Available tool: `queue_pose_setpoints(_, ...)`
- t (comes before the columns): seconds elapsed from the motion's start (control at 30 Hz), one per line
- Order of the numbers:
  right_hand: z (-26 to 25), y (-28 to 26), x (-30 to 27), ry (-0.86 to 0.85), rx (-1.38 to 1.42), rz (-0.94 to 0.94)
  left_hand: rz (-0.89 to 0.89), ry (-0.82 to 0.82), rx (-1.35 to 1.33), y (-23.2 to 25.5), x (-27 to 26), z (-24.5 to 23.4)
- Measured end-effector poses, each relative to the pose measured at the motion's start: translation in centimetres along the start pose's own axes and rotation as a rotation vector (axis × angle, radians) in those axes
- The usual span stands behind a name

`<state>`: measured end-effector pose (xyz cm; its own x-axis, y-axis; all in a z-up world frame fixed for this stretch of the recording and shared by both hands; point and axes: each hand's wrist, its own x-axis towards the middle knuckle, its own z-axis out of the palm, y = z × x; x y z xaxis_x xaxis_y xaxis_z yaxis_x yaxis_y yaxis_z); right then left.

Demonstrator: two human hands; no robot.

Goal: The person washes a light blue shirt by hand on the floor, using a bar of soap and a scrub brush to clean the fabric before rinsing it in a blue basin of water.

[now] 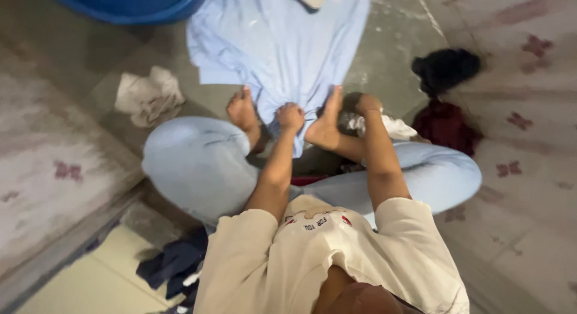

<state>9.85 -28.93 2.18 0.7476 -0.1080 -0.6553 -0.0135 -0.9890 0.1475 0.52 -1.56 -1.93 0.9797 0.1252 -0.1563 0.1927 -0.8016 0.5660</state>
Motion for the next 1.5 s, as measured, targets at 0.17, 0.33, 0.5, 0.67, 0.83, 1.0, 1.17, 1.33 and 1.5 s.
queue_pose_setpoints(0.17,-2.4,-1.8,-2.8,0.023,0.066,0.093,-0.047,-0.005,-0.007,0.5,-0.2,-0.7)
queue_pose_setpoints(0.33,-4.8,-3.3,-5.6,0.288,0.145,0.035,-0.049,-0.068,0.038,0.8,-0.1,-1.3)
queue_pose_setpoints(0.5,-2.8,-1.9,-3.3,0.467,0.479,0.075,-0.047,-0.114,-0.011,1.1,-0.3,-2.2)
queue_pose_setpoints(0.67,0.0,-0.5,-0.1,0.413,0.311,0.109,0.011,-0.073,-0.014,0.9,-0.8,-2.9)
queue_pose_setpoints(0.83,0.5,0.2,-0.5,0.077,0.033,0.086,-0.015,-0.221,0.023,0.4,-0.7,-2.8)
queue_pose_setpoints(1.0,0.2,-0.7,-2.4,0.229,0.074,0.228,0.035,-0.146,0.008,0.2,-1.0,-2.0)
queue_pose_setpoints(1.17,-4.8,-1.1,-5.7,0.081,0.158,0.153,0.044,-0.122,0.024,0.6,-0.7,-2.2)
queue_pose_setpoints(1.33,-6.1,-1.6,-5.4,-0.147,0.088,0.23,0.009,-0.209,-0.025,-0.6,-1.3,-2.2)
queue_pose_setpoints(1.5,-4.9,-3.3,-5.6,-0.021,0.173,0.356,-0.026,-0.2,-0.049,-0.2,-1.8,-3.4)
